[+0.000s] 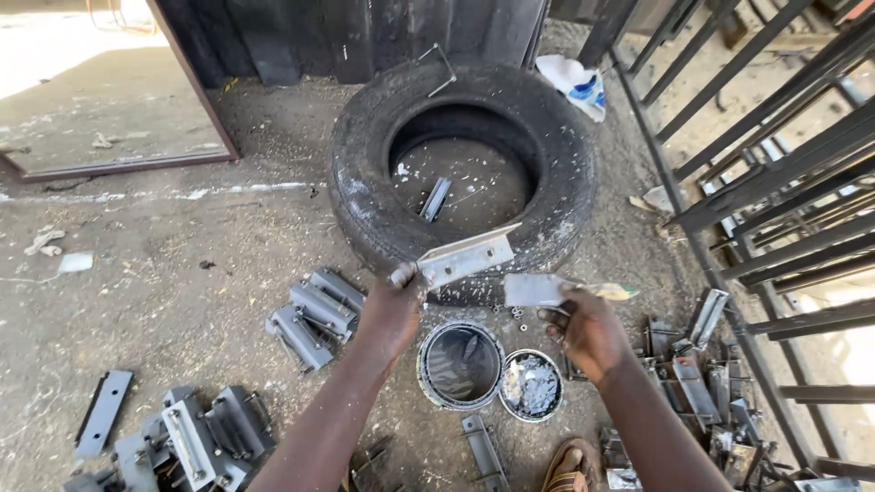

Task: Painting small metal brackets using a paintbrush and a can of paint

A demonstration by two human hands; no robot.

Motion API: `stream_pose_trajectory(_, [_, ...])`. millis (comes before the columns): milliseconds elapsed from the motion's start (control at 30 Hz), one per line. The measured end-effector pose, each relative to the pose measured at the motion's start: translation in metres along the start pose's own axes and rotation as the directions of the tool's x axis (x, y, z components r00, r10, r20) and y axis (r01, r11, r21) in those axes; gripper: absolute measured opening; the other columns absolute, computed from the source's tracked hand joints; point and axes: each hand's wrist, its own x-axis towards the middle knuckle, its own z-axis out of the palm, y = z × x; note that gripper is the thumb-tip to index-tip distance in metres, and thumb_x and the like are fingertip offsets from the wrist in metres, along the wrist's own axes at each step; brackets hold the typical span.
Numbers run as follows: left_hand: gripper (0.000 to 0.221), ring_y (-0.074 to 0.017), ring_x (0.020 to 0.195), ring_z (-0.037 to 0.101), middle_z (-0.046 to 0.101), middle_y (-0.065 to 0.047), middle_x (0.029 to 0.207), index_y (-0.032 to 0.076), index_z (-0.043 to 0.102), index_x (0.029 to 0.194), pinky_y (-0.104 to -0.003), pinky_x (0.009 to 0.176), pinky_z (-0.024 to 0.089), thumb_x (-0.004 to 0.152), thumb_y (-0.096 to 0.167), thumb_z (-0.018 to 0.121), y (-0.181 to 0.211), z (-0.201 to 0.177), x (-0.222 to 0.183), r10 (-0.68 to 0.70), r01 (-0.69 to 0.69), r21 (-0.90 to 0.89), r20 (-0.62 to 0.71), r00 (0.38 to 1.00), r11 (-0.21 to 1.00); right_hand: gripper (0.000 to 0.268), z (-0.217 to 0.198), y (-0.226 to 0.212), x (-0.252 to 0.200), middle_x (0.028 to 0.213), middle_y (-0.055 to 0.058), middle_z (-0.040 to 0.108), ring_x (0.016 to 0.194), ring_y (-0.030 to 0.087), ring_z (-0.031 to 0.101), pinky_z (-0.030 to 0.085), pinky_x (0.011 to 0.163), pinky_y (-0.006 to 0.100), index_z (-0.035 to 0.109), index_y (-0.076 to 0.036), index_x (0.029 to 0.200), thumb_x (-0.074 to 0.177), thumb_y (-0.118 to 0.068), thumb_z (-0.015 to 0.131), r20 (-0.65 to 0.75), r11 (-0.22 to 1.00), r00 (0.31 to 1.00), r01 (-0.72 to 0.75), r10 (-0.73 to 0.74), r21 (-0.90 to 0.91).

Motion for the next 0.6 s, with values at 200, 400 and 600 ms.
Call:
stream_pose_trajectory(200, [0.018, -0.0145, 0.06, 0.052, 0.057, -0.006, 0.07, 0.003, 0.074, 0.096, -0.029, 0.056, 0.046, 0.097, 0.02, 0.069, -0.025, 0.033, -0.01, -0.034, 0.021, -0.191, -0.066, 0.997, 0.981, 0.017, 0.027, -0.045, -0.058, 0.084, 0.003, 0.067, 0.072, 0.024, 0.069, 0.049, 0.057, 0.029, 0.062, -0.017, 0.098, 0.089, -0.029, 0.07, 0.037, 0.998, 0.998, 0.059, -0.06, 0.011])
stream_pose_trajectory(400, [0.013, -0.0104, 0.054, 0.048, 0.048, -0.002, 0.061, 0.006, 0.068, 0.082, -0.025, 0.049, 0.037, 0.093, 0.012, 0.067, 0.037, 0.054, -0.047, 0.054, -0.051, -0.21, 0.007, 0.999, 0.976, 0.025, 0.049, -0.032, -0.059, 0.079, 0.01, 0.068, 0.062, 0.027, 0.072, 0.05, 0.047, 0.031, 0.062, -0.004, 0.096, 0.088, -0.023, 0.076, -0.012, 0.99, 0.998, 0.066, -0.068, -0.123])
stream_pose_trajectory(600, [0.013, -0.0116, 0.048, 0.045, 0.047, -0.002, 0.058, 0.007, 0.067, 0.082, -0.025, 0.045, 0.034, 0.094, 0.013, 0.068, 0.037, 0.058, -0.048, 0.026, -0.032, -0.257, -0.029, 0.999, 0.966, 0.022, 0.044, -0.057, -0.053, 0.071, 0.014, 0.065, 0.057, 0.026, 0.073, 0.054, 0.042, 0.029, 0.064, 0.005, 0.096, 0.089, -0.014, 0.071, -0.146, 0.949, 0.957, 0.212, -0.25, -0.234])
